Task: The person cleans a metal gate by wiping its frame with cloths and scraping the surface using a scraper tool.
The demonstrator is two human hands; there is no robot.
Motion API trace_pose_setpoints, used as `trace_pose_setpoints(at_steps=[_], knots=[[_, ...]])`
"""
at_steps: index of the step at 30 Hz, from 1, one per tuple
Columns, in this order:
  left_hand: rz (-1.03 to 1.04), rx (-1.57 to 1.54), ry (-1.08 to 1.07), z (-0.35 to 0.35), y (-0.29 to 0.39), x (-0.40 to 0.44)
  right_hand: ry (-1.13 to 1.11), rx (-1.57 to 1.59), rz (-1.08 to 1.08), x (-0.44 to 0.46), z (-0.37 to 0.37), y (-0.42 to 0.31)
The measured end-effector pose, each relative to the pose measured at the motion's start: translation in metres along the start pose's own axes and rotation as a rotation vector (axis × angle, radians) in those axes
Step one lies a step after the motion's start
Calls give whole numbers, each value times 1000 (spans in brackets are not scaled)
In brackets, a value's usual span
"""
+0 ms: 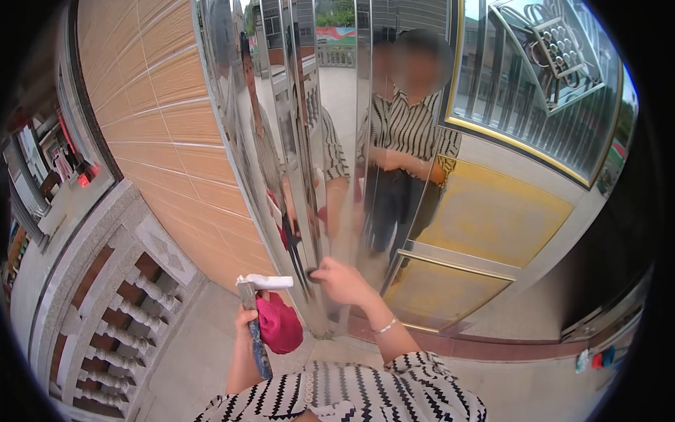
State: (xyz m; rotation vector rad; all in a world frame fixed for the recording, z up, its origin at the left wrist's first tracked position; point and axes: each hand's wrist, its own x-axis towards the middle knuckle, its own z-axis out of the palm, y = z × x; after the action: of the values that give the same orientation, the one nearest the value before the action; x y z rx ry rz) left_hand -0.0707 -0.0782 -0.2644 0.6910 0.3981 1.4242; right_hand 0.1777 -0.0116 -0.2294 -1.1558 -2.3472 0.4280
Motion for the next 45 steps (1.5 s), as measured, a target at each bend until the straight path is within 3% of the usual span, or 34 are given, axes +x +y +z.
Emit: trace_pose_setpoints(at_steps=[4, 7, 12, 17, 20, 23, 26, 29, 33, 36, 37, 39, 42, 45], knots=[[-61, -34, -89, 1, -3, 4, 903, -288, -324, 66, -109, -68], [-143, -16, -151, -3, -4, 7, 1313, -520, -425, 120, -149, -78], [-88, -40, -111, -18, -15, 11, 1214, -796, -326, 139, -117, -58], [-54, 60, 13, 15, -4, 9, 1042, -750, -403, 94, -55, -16], [-82, 66, -39, 15, 0, 8, 909, -540, -480, 92, -88, -25], [-111, 70, -68, 9, -1, 12, 1173, -538, -513, 115, -146, -68], [-126, 73, -12, 26, 6, 4, 1256, -752, -480, 148, -165, -88], [-161, 73, 37, 25, 6, 5, 1255, -717, -426, 144, -138, -81], [-262, 30, 148, 16, 7, -10, 1088, -735, -534, 108, -94, -37], [-306, 5, 208, 9, 5, -23, 990, -551, -661, 107, -132, -42], [-313, 4, 221, 8, 5, -25, 1105, -482, -700, 117, -159, -61], [-333, -2, 243, 9, 6, -25, 1274, -595, -762, 141, -221, -106], [-351, -2, 266, 11, 8, -23, 1335, -747, -795, 200, -291, -162], [-368, -20, 272, 9, 9, -19, 1326, -915, -707, 229, -287, -169]])
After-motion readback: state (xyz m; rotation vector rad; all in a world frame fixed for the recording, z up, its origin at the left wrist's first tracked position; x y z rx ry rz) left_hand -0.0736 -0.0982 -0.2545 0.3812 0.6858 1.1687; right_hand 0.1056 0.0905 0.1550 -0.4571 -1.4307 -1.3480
